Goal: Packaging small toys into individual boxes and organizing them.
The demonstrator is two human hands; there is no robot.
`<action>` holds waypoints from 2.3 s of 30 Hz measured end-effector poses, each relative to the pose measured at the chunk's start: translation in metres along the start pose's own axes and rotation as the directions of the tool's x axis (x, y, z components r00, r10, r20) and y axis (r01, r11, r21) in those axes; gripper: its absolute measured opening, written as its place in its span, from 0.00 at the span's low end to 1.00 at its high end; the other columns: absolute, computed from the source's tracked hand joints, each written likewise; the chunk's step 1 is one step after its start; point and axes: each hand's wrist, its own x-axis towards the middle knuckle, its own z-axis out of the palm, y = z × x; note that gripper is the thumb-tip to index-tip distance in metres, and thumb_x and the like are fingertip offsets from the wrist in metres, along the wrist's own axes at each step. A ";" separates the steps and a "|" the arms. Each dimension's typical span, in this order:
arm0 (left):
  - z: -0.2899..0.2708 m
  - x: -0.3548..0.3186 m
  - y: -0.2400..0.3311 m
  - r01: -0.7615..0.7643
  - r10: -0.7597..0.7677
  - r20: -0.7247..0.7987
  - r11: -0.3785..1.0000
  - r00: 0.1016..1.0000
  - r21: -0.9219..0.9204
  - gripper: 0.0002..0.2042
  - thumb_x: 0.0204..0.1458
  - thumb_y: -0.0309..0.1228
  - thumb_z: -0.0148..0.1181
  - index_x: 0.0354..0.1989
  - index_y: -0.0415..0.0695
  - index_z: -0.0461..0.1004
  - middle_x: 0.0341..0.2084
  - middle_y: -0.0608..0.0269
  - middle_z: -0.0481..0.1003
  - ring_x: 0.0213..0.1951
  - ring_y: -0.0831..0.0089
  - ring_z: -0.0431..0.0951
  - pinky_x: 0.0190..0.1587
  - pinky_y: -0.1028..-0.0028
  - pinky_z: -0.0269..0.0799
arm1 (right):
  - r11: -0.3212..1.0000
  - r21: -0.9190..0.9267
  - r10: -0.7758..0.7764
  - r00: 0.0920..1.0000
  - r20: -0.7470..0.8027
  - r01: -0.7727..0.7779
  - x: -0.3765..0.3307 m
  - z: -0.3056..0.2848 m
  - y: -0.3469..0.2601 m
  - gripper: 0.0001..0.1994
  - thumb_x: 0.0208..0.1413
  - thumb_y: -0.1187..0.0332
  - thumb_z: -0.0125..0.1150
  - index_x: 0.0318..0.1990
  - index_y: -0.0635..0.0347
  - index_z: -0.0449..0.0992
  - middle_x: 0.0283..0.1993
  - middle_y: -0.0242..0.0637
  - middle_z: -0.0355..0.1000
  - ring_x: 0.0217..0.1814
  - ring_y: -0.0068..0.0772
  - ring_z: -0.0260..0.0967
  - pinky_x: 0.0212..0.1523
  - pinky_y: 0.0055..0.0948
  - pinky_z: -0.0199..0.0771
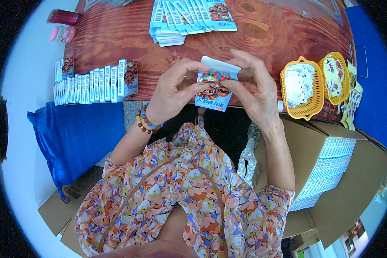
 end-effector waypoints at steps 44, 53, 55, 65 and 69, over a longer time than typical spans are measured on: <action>0.014 -0.009 -0.001 0.062 -0.057 -0.043 0.992 0.997 0.106 0.24 0.50 0.23 0.66 0.58 0.45 0.72 0.40 0.57 0.76 0.40 0.65 0.78 0.43 0.69 0.74 | 0.665 -0.704 0.014 0.938 0.345 0.249 0.005 -0.006 -0.035 0.12 0.54 0.82 0.61 0.46 0.66 0.80 0.47 0.44 0.79 0.46 0.45 0.79 0.46 0.33 0.80; 0.012 -0.017 -0.013 0.033 -0.034 -0.121 0.999 0.992 -0.014 0.18 0.53 0.24 0.64 0.54 0.44 0.75 0.42 0.57 0.77 0.44 0.64 0.79 0.46 0.69 0.75 | 0.961 -0.271 0.084 0.992 0.092 -0.056 -0.017 -0.005 0.004 0.16 0.56 0.79 0.63 0.53 0.65 0.79 0.54 0.42 0.78 0.57 0.35 0.74 0.59 0.30 0.71; 0.011 -0.015 -0.009 0.021 -0.021 -0.116 1.000 0.993 -0.004 0.18 0.53 0.24 0.64 0.54 0.44 0.75 0.42 0.57 0.77 0.43 0.64 0.79 0.46 0.69 0.75 | 0.952 -0.306 0.019 0.996 0.082 0.007 -0.017 -0.004 0.003 0.17 0.55 0.79 0.63 0.53 0.65 0.80 0.54 0.42 0.78 0.57 0.35 0.74 0.59 0.30 0.72; -0.006 -0.014 0.000 -0.008 0.024 -0.117 0.991 0.993 0.135 0.13 0.52 0.24 0.65 0.46 0.43 0.79 0.34 0.59 0.75 0.36 0.65 0.77 0.39 0.69 0.73 | 0.951 -0.301 0.012 0.967 0.256 0.068 0.008 -0.008 -0.005 0.11 0.53 0.82 0.62 0.44 0.67 0.83 0.51 0.44 0.78 0.55 0.38 0.75 0.55 0.32 0.75; 0.001 -0.003 -0.002 -0.255 0.317 -0.135 0.903 0.939 0.346 0.17 0.51 0.29 0.62 0.50 0.44 0.73 0.33 0.54 0.70 0.38 0.55 0.74 0.43 0.62 0.73 | 0.934 -0.338 -0.076 0.989 0.126 0.115 0.003 -0.007 0.008 0.13 0.55 0.84 0.59 0.47 0.69 0.81 0.53 0.45 0.77 0.56 0.37 0.74 0.57 0.31 0.74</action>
